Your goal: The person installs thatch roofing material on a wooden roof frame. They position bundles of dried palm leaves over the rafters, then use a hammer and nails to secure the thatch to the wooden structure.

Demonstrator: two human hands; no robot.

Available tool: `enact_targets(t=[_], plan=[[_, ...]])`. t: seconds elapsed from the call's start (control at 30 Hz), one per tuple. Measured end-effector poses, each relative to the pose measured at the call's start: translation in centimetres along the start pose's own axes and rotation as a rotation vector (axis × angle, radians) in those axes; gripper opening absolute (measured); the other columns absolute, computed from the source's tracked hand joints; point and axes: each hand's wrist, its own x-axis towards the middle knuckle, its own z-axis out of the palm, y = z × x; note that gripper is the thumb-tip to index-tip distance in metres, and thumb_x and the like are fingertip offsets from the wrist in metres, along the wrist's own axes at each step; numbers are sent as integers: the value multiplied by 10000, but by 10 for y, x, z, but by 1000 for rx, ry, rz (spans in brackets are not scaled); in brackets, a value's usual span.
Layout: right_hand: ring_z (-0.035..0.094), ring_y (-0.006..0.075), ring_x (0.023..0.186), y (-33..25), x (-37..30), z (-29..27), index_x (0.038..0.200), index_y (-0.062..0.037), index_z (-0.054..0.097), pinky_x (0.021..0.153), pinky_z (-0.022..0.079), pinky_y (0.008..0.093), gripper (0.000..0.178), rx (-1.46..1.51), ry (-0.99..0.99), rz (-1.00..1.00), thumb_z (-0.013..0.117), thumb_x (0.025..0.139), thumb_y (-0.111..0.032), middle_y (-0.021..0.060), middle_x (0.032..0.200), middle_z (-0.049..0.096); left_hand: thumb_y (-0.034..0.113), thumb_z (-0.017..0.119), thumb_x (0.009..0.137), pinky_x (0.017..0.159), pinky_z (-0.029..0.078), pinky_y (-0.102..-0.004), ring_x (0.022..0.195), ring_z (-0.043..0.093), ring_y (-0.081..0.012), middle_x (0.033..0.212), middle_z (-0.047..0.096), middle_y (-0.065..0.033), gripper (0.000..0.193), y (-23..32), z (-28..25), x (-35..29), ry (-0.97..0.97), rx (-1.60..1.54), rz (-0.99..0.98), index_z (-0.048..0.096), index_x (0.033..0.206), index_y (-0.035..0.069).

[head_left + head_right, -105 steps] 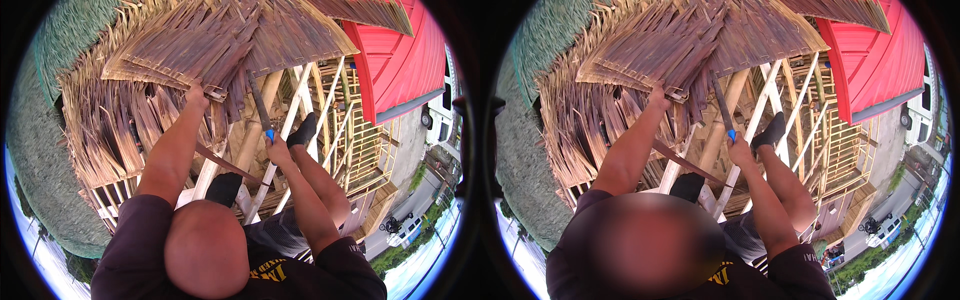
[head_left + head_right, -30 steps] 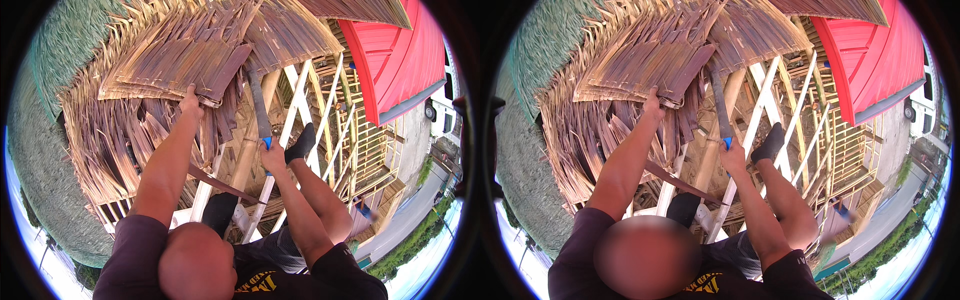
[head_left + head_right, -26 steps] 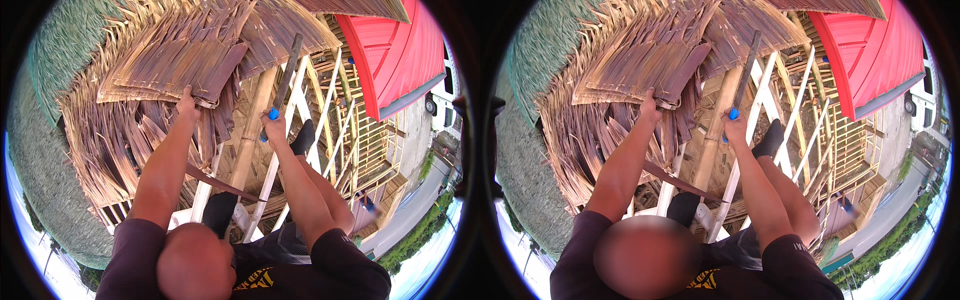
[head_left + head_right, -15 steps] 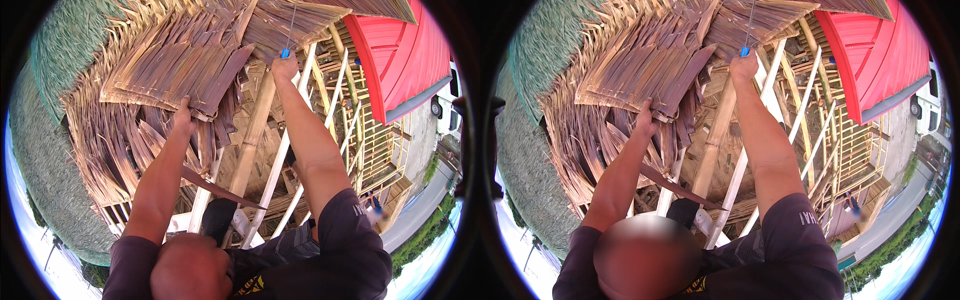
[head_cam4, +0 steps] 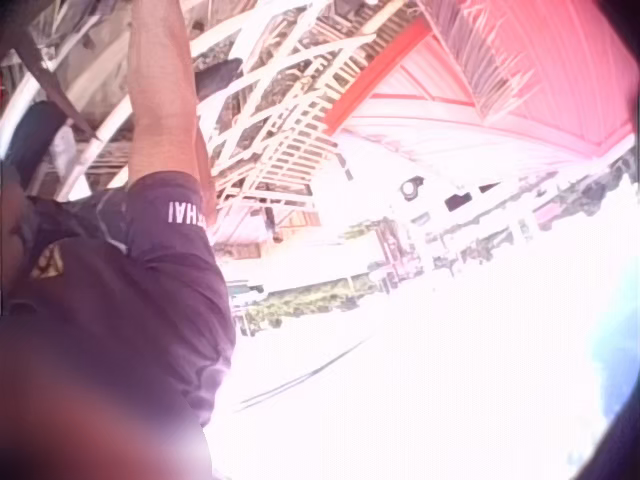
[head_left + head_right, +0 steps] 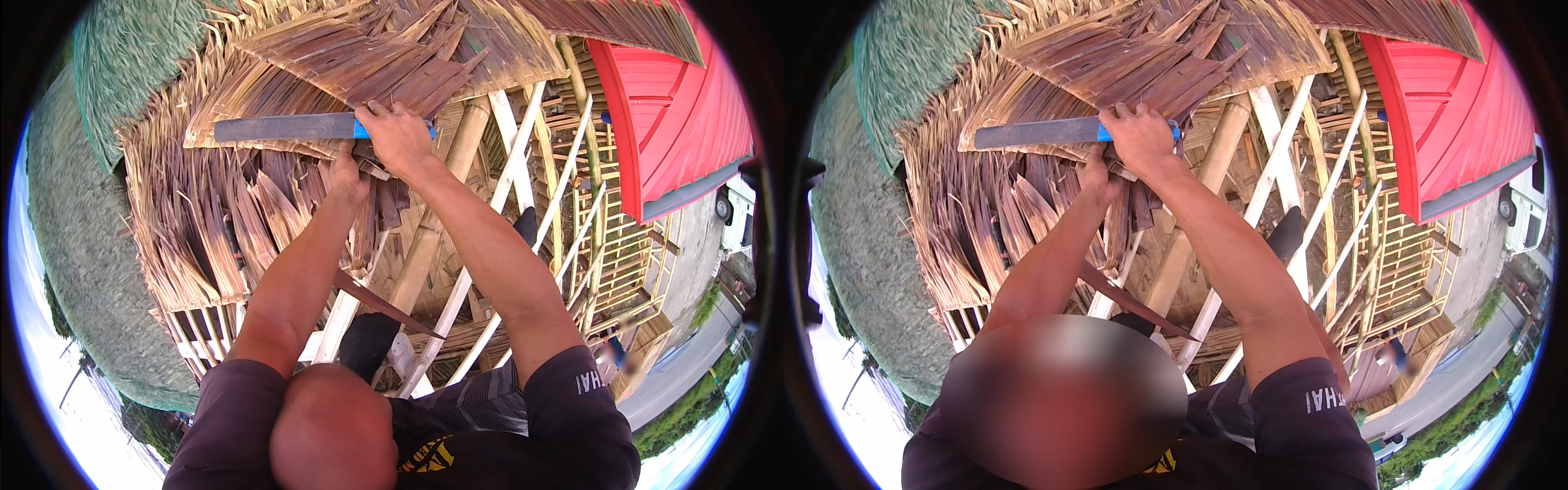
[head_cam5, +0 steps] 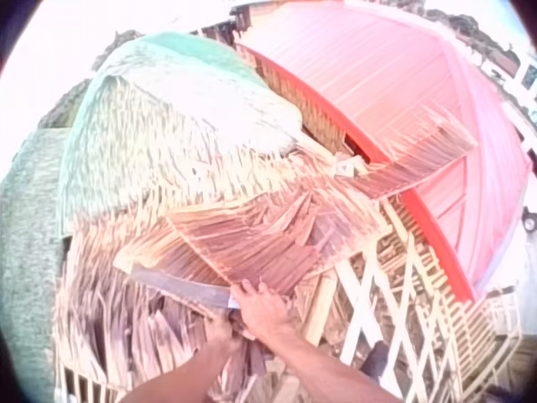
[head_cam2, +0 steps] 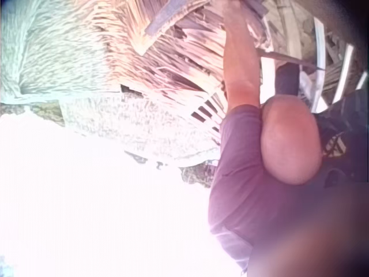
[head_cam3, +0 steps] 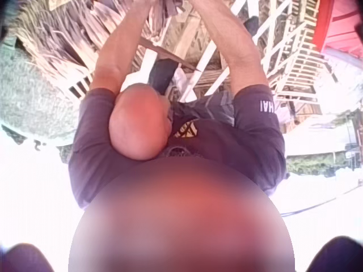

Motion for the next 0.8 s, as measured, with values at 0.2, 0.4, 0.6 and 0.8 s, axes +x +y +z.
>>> enact_targets(t=[0.2,0.4,0.6,0.8], plan=[[672,303,1032,-23,-9,37,1092,-78,591,829,540,492,238,120,-193,24,633,860,-107,109,977,748,442,386,1088,1087,486,-482,1239,599,-274,1346,615,-106,435,-5,-23,10,-125,-20,-15,572,1303,112],[643,416,999,-6,-20,35,1184,-40,525,798,515,518,388,438,-192,24,707,847,-109,187,951,673,433,574,1018,1031,531,-493,1146,647,-299,1233,664,-115,427,-5,-29,38,-76,-11,-102,570,1277,93],[663,465,832,22,-106,14,1130,-12,551,745,514,531,301,696,178,702,637,996,-268,238,910,685,263,687,947,929,573,-602,1097,665,-377,1252,642,-157,480,30,-5,81,62,59,-39,524,1330,24],[670,468,804,56,-158,32,1050,8,563,723,509,529,300,623,-89,1021,612,1001,-284,263,825,669,250,750,889,931,577,-554,1113,663,-348,1337,601,-165,623,26,-3,88,153,165,-46,494,1383,-30]])
